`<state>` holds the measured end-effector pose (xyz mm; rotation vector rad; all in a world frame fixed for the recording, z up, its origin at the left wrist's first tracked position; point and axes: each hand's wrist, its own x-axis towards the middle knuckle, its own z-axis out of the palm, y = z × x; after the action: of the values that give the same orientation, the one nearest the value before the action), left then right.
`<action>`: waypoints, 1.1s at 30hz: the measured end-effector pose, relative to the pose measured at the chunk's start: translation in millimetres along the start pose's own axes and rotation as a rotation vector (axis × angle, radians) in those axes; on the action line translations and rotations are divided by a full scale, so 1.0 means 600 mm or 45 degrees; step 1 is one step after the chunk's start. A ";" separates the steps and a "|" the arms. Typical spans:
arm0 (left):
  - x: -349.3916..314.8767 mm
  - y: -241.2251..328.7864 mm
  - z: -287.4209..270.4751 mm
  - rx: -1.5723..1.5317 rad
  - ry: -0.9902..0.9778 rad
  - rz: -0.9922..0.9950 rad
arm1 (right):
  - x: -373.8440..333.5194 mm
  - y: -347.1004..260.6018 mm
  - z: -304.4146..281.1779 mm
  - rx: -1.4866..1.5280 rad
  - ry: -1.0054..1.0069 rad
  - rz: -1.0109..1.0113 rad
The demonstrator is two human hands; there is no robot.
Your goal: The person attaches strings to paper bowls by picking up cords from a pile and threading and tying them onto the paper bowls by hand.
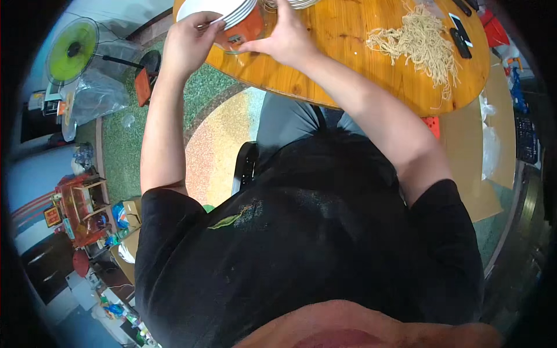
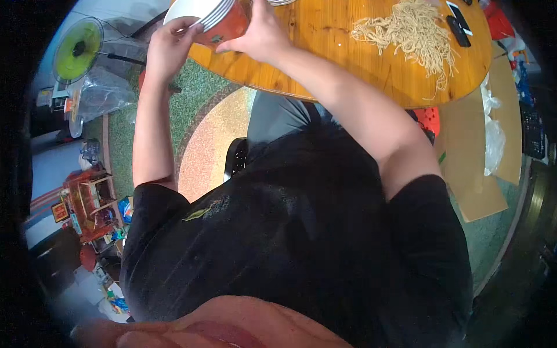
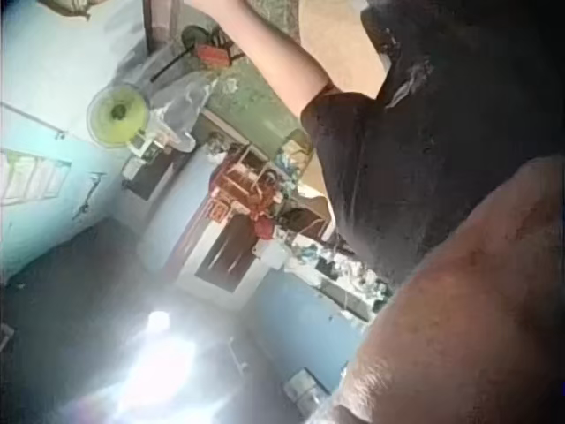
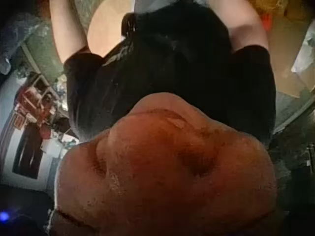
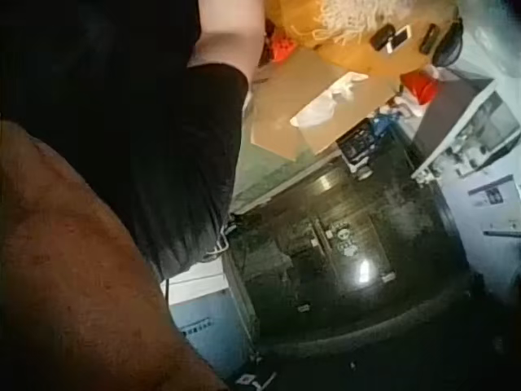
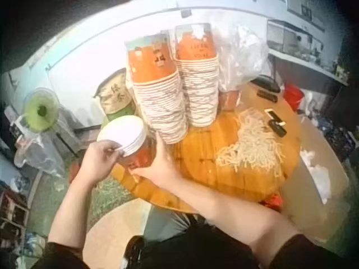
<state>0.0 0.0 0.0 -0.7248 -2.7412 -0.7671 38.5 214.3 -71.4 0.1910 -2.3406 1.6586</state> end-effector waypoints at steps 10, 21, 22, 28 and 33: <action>-0.003 0.015 0.033 -0.208 0.167 -0.017 | 0.004 -0.060 0.040 0.300 0.221 -0.010; 0.026 0.056 -0.022 0.649 0.873 0.501 | 0.026 0.042 0.075 -0.182 0.268 -0.153; 0.035 0.059 -0.031 0.717 1.088 0.590 | 0.025 0.047 0.070 -0.201 0.274 -0.170; -0.019 0.151 -0.088 0.428 1.148 0.908 | -0.101 0.027 -0.031 -0.113 0.172 -0.259; -0.083 0.223 0.028 0.240 0.727 0.944 | -0.205 0.087 -0.256 -0.181 0.315 0.018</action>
<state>109.7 89.0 27.9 -1.1532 -1.8032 -0.4369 163.7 370.8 -106.7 -0.0559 -2.2630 1.4232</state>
